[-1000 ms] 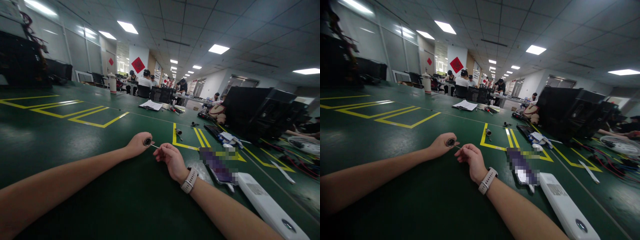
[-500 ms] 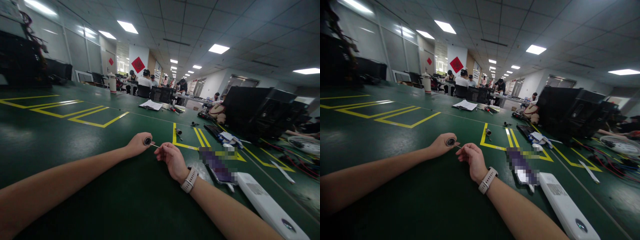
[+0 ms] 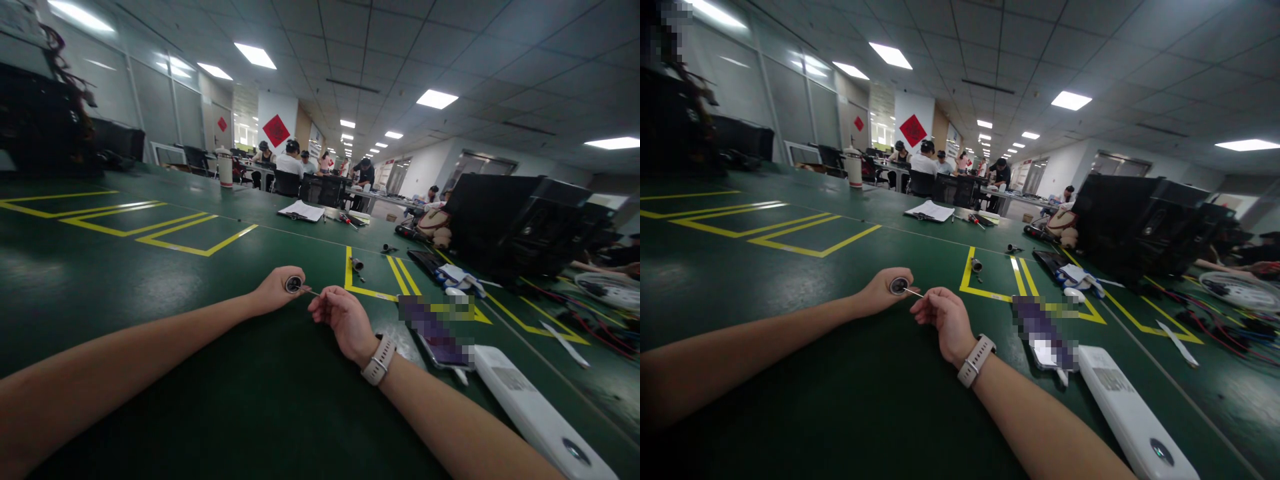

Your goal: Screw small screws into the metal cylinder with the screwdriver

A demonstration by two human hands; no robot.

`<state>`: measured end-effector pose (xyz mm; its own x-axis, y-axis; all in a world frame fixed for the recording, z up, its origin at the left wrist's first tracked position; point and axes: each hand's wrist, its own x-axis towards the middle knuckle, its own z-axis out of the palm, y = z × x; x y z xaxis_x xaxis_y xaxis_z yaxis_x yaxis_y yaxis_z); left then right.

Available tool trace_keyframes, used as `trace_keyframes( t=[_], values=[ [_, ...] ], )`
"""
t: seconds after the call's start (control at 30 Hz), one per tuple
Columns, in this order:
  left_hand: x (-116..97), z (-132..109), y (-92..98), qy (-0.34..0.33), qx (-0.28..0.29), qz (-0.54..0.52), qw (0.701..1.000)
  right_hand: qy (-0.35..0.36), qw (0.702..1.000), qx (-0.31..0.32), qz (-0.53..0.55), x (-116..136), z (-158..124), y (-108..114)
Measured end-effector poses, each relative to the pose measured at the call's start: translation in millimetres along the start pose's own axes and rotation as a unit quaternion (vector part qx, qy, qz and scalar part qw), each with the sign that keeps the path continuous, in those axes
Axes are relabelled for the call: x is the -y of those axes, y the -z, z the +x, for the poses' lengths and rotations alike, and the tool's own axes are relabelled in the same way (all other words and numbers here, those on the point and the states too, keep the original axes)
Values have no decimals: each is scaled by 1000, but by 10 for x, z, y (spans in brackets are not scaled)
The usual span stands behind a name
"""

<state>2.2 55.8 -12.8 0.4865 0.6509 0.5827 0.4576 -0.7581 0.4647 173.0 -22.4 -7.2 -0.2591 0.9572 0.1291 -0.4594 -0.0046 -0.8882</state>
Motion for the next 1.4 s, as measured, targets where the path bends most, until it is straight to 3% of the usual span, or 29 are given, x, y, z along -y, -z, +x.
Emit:
trace_keyframes(
  t=[0.4, 0.77, 0.93, 1.4],
  values=[
    [-19, 13, 6, 21, -11, 41, 999, 20, 999, -31, -18, -27, -3, -34],
    [1, 14, 4, 4, -6, -23, 1000, 11, 1000, -6, 4, -22, 15, 24],
    [2, 19, -1, 10, -4, -3, 1000, 23, 999, -22, -1, -27, 10, 14],
    [-14, 19, 7, -13, 58, 73, 996, 28, 998, -52, -18, -33, 10, 10]
  ],
)
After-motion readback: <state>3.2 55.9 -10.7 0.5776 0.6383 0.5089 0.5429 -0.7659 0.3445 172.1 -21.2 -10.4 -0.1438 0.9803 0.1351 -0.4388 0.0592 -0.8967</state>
